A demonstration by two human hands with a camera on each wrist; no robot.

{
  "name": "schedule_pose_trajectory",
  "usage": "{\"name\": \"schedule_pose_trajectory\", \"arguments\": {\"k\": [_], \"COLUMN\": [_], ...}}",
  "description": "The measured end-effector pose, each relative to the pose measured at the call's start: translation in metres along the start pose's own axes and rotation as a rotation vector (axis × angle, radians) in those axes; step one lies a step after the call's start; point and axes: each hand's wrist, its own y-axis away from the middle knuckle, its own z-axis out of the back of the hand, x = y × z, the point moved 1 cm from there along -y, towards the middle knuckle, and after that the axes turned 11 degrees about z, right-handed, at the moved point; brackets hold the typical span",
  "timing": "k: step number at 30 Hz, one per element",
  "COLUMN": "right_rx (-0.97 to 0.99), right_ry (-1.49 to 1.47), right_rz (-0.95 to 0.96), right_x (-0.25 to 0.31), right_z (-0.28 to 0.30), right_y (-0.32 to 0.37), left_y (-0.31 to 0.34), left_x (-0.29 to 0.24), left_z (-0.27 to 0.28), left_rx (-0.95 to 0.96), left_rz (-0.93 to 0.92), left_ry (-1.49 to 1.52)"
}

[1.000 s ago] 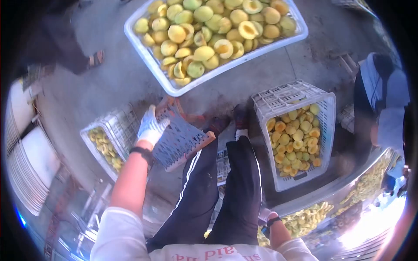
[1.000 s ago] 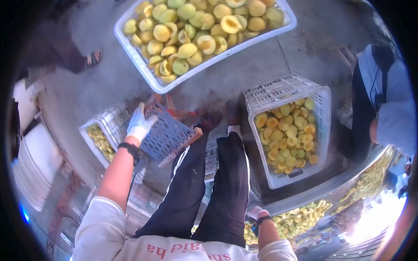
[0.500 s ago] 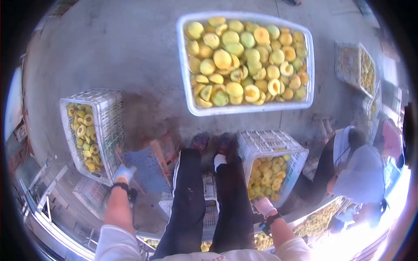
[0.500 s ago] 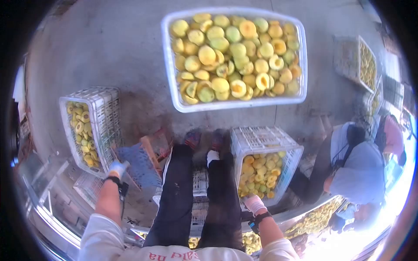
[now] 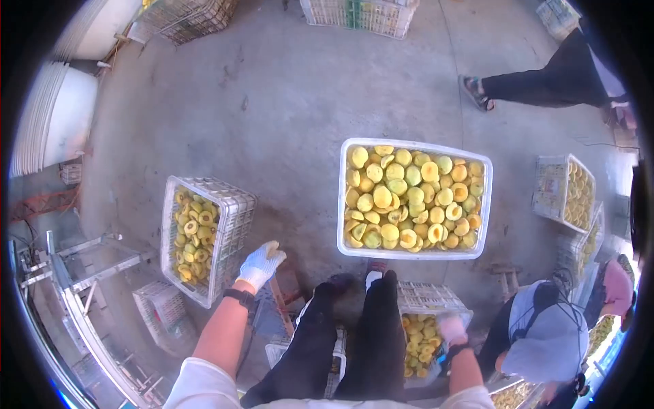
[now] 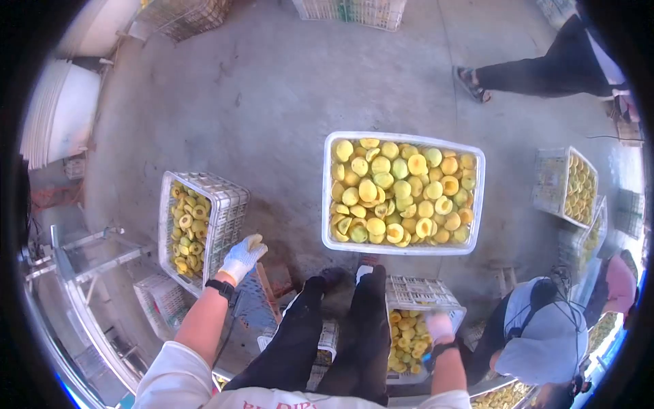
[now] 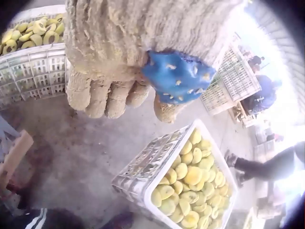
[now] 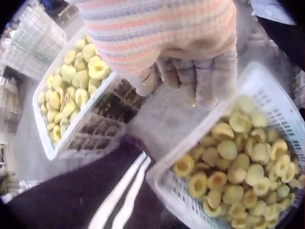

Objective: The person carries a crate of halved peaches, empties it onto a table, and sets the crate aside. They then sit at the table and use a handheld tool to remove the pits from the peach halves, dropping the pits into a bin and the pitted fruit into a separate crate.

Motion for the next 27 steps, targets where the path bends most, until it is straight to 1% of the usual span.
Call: {"name": "schedule_pose_trajectory", "arguments": {"k": [1, 2, 3, 4, 5, 6, 7, 8, 9, 10, 11, 12, 13, 14, 15, 16, 17, 18, 19, 20, 21, 22, 24, 26, 27], "right_rx": [-0.036, 0.189, 0.413, 0.286, -0.142, -0.161, -0.171, -0.11, -0.06, -0.19, -0.203, -0.123, -0.08, -0.017, 0.047, 0.12, 0.108, 0.011, -0.109, -0.244, -0.362, -0.456, -0.568, -0.567, -0.569], "right_ry": [0.239, 0.279, 0.309, 0.146, -0.239, -0.298, -0.348, -0.276, -0.227, -0.236, -0.239, 0.016, 0.294, 0.286, 0.278, 0.275, 0.211, 0.061, -0.112, -0.302, -0.482, -0.624, -0.81, -0.874, -0.905], "right_rz": [0.105, 0.101, 0.11, -0.067, -0.297, -0.417, -0.536, -0.526, -0.516, -0.509, -0.634, -0.471, -0.316, -0.347, -0.376, -0.391, -0.437, -0.519, -0.605, -0.688, -0.758, -0.812, -0.882, -0.867, -0.865], "right_x": [-0.028, -0.04, -0.047, -0.077, -0.105, -0.095, -0.08, -0.097, -0.115, -0.119, -0.101, -0.187, -0.265, -0.27, -0.274, -0.27, -0.258, -0.244, -0.231, -0.217, -0.203, -0.19, -0.166, -0.176, -0.177], "right_z": [-0.006, 0.014, 0.042, 0.027, 0.018, 0.059, 0.109, 0.114, 0.113, 0.124, 0.157, 0.071, -0.009, -0.005, -0.001, 0.017, 0.034, 0.048, 0.063, 0.076, 0.087, 0.094, 0.103, 0.087, 0.08], "right_y": [-0.009, -0.027, -0.046, -0.07, -0.087, -0.092, -0.096, -0.109, -0.124, -0.134, -0.142, -0.173, -0.204, -0.202, -0.199, -0.194, -0.199, -0.197, -0.199, -0.202, -0.205, -0.206, -0.211, -0.209, -0.204], "left_y": [0.002, 0.001, -0.01, -0.017, -0.03, -0.047, -0.065, -0.082, -0.096, -0.098, -0.102, -0.142, -0.147, -0.149, -0.156, -0.161, -0.167, -0.174, -0.168, -0.168, -0.173, -0.17, -0.179, -0.187, -0.194], "left_x": [-0.014, -0.028, -0.023, -0.031, -0.038, -0.044, -0.051, -0.056, -0.067, -0.094, -0.11, -0.089, -0.101, -0.119, -0.125, -0.125, -0.128, -0.137, -0.15, -0.15, -0.154, -0.163, -0.162, -0.161, -0.161], "left_z": [0.004, -0.001, -0.013, -0.018, -0.028, -0.041, -0.057, -0.074, -0.092, -0.103, -0.121, -0.147, -0.155, -0.16, -0.165, -0.169, -0.166, -0.158, -0.146, -0.144, -0.136, -0.127, -0.12, -0.109, -0.102], "left_rx": [0.034, 0.082, 0.161, 0.156, 0.145, 0.129, 0.108, 0.095, 0.164, 0.203, 0.197, 0.146, 0.121, 0.093, 0.096, 0.094, 0.078, 0.096, 0.099, -0.017, 0.11, 0.142, 0.179, 0.197, 0.209], "left_rz": [0.056, 0.104, 0.197, 0.181, 0.165, 0.146, 0.084, 0.031, 0.055, 0.083, 0.061, 0.034, 0.004, -0.032, -0.029, -0.014, -0.001, 0.041, 0.0, -0.053, -0.059, -0.074, -0.116, -0.147, -0.156], "left_ry": [0.047, 0.086, 0.304, 0.226, 0.14, 0.064, 0.052, 0.04, 0.21, 0.268, 0.371, 0.288, 0.199, 0.108, 0.122, 0.141, 0.16, -0.061, -0.24, -0.287, -0.325, -0.403, -0.429, -0.375, -0.411]}}
